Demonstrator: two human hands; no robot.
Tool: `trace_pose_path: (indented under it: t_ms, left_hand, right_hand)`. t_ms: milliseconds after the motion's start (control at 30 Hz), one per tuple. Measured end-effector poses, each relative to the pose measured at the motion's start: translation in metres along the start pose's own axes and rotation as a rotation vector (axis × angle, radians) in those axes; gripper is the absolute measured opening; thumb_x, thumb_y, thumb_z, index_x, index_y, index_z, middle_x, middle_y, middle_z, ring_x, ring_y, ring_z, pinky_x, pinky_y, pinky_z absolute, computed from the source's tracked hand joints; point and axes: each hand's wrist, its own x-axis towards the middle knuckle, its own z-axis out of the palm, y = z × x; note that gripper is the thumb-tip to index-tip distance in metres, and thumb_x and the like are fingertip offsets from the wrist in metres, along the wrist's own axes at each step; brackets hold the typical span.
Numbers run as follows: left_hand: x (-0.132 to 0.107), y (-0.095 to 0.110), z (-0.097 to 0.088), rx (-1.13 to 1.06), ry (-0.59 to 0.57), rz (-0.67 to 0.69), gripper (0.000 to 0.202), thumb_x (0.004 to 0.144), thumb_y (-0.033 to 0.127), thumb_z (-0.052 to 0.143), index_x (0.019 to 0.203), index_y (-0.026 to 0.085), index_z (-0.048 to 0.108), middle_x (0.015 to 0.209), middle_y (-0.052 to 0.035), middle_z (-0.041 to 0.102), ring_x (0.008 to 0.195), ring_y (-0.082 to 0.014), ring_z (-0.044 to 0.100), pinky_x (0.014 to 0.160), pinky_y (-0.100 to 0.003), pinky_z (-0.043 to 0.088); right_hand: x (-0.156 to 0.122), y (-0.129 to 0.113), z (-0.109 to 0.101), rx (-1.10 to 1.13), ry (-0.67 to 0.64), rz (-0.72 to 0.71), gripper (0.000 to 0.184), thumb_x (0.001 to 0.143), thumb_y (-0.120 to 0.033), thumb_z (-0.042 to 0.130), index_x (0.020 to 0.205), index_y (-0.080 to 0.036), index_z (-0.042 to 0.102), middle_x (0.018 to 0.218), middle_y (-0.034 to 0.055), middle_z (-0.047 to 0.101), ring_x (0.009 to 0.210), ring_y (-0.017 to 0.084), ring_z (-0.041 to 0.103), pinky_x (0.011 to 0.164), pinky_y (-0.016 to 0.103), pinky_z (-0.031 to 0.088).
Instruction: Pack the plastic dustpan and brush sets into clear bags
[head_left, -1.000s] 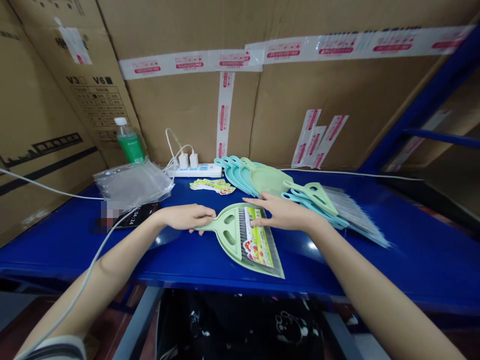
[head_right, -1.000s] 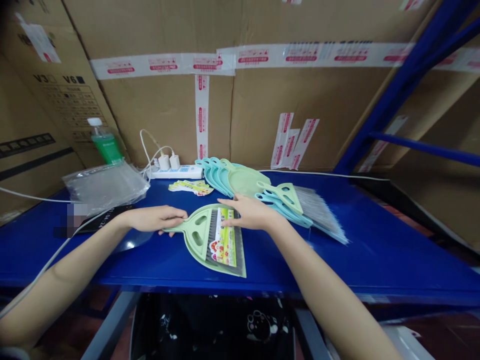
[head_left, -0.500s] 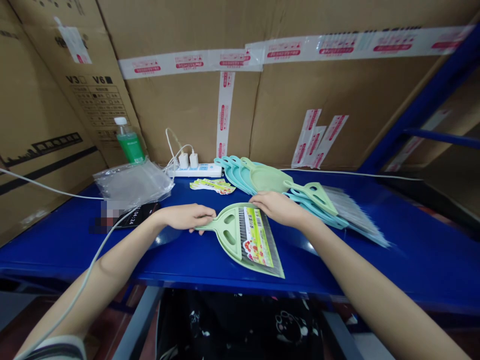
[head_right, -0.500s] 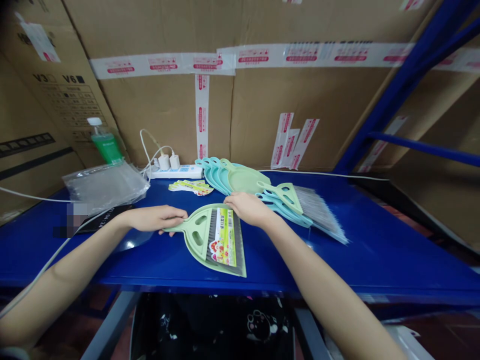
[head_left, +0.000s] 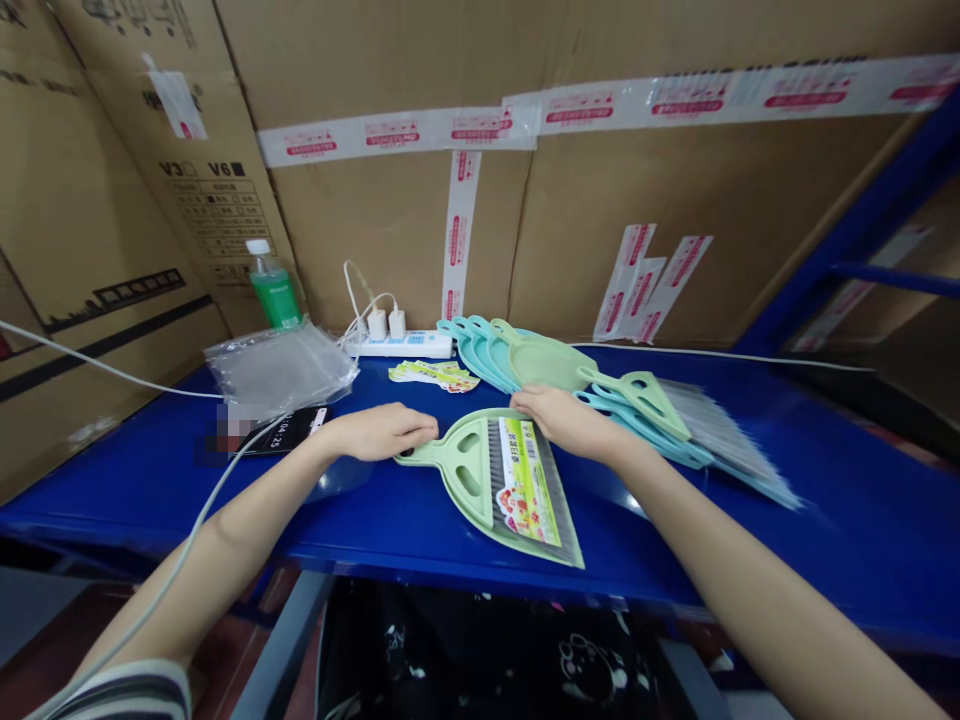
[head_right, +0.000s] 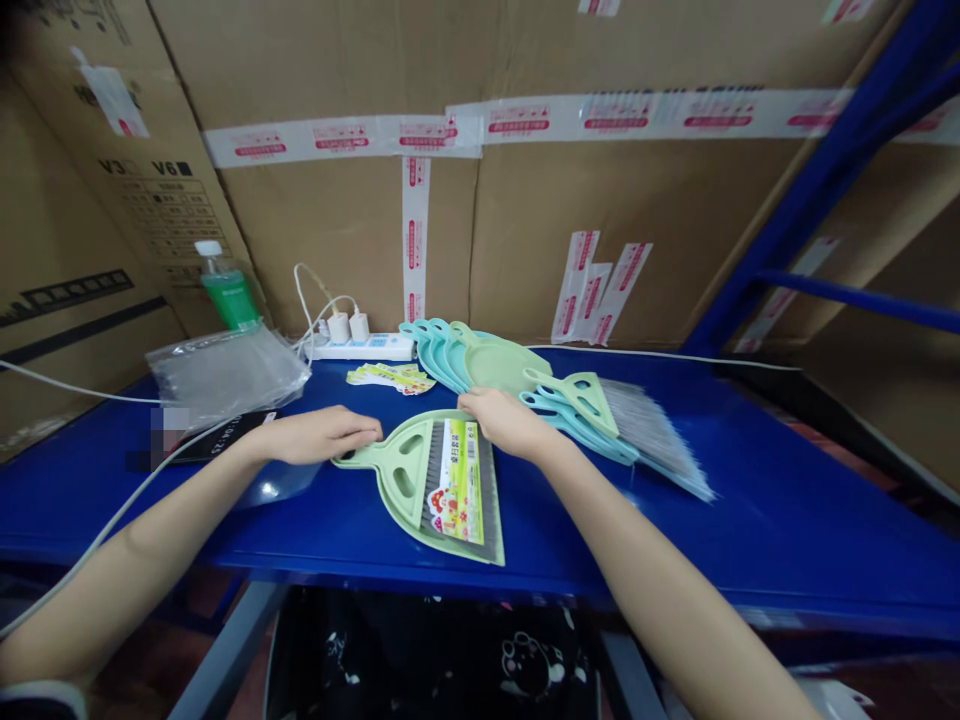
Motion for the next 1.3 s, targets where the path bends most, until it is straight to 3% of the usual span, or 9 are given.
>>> trace_pose_path:
  t_ms: [133,233,333,433,533,667,867,1033,1300]
  left_hand:
    - [0.001,0.005,-0.004,0.499,0.32,-0.379,0.026,0.091,0.018,0.033,0.085,0.016,0.058,0.087,-0.0085,0.064,0.085,-0.023,0.06,0.067,-0.03,0.043]
    - [-0.003,0.005,-0.008,0.696,0.465,-0.562,0.027,0.087,0.012,0.035,0.099,0.013,0.059,0.095,-0.0149,0.062,0.097,-0.0283,0.058,0.071,-0.033,0.046]
    - [-0.008,0.005,-0.01,0.77,0.51,-0.743,0.035,0.081,0.004,0.036,0.109,0.007,0.056,0.102,-0.0203,0.06,0.102,-0.0302,0.056,0.075,-0.034,0.046]
    - [-0.01,0.003,-0.009,0.736,0.471,-0.876,0.044,0.081,0.002,0.032,0.121,0.001,0.049,0.103,-0.0251,0.059,0.101,-0.0312,0.058,0.075,-0.034,0.044]
    - [-0.009,-0.001,-0.007,0.677,0.386,-0.903,0.056,0.079,0.002,0.033,0.135,0.0,0.036,0.104,-0.027,0.061,0.1,-0.0311,0.06,0.075,-0.034,0.043]
    - [-0.007,-0.006,-0.009,0.595,0.312,-0.89,0.064,0.077,0.004,0.038,0.14,0.001,0.029,0.091,-0.0226,0.068,0.093,-0.0285,0.065,0.077,-0.034,0.042]
    - [-0.008,-0.005,-0.014,0.616,0.328,-0.875,0.056,0.077,0.003,0.038,0.133,0.0,0.039,0.091,-0.0225,0.069,0.097,-0.0285,0.064,0.08,-0.035,0.039]
    - [-0.01,-0.003,-0.013,0.628,0.333,-0.85,0.049,0.077,0.0,0.039,0.125,0.0,0.048,0.095,-0.0241,0.068,0.111,-0.0313,0.055,0.081,-0.035,0.039]
    - [-0.011,-0.002,-0.013,0.62,0.343,-0.841,0.045,0.078,-0.003,0.032,0.118,0.001,0.054,0.094,-0.0238,0.067,0.103,-0.0295,0.058,0.076,-0.034,0.041]
  right_hand:
    - [0.001,0.004,0.002,0.057,-0.01,-0.009,0.024,0.079,-0.001,0.038,0.076,-0.017,0.056,0.079,0.0081,0.063,0.074,0.02,0.058,0.064,0.027,0.038]
    - [0.0,0.006,0.002,0.09,-0.005,-0.014,0.027,0.077,0.0,0.038,0.082,-0.018,0.058,0.084,0.0077,0.064,0.079,0.021,0.059,0.066,0.028,0.039]
    - [-0.002,0.006,0.0,0.099,0.003,-0.021,0.032,0.075,0.001,0.039,0.091,-0.018,0.059,0.092,0.0077,0.065,0.086,0.021,0.06,0.07,0.028,0.04]
    - [-0.003,0.005,-0.003,0.082,0.008,-0.022,0.028,0.077,0.0,0.039,0.087,-0.017,0.058,0.09,0.009,0.065,0.085,0.021,0.059,0.073,0.029,0.041]
    - [-0.003,0.003,-0.004,0.029,0.023,-0.01,0.026,0.086,-0.006,0.034,0.083,-0.018,0.057,0.086,0.0104,0.064,0.082,0.022,0.059,0.073,0.03,0.042]
    - [-0.004,0.002,-0.004,0.002,0.01,0.002,0.029,0.093,-0.014,0.03,0.084,-0.017,0.057,0.086,0.0115,0.064,0.081,0.023,0.059,0.073,0.031,0.042]
    - [-0.003,0.003,-0.003,0.017,-0.002,0.001,0.03,0.092,-0.013,0.031,0.095,-0.018,0.06,0.097,0.0108,0.065,0.09,0.023,0.06,0.073,0.03,0.041]
    - [-0.004,0.002,-0.004,-0.023,-0.001,0.01,0.027,0.09,-0.011,0.032,0.085,-0.018,0.058,0.089,0.0106,0.064,0.084,0.023,0.06,0.069,0.029,0.041]
    - [-0.004,0.002,-0.004,-0.002,-0.003,0.073,0.022,0.085,-0.007,0.036,0.077,-0.02,0.052,0.079,0.0078,0.063,0.074,0.021,0.059,0.061,0.028,0.037]
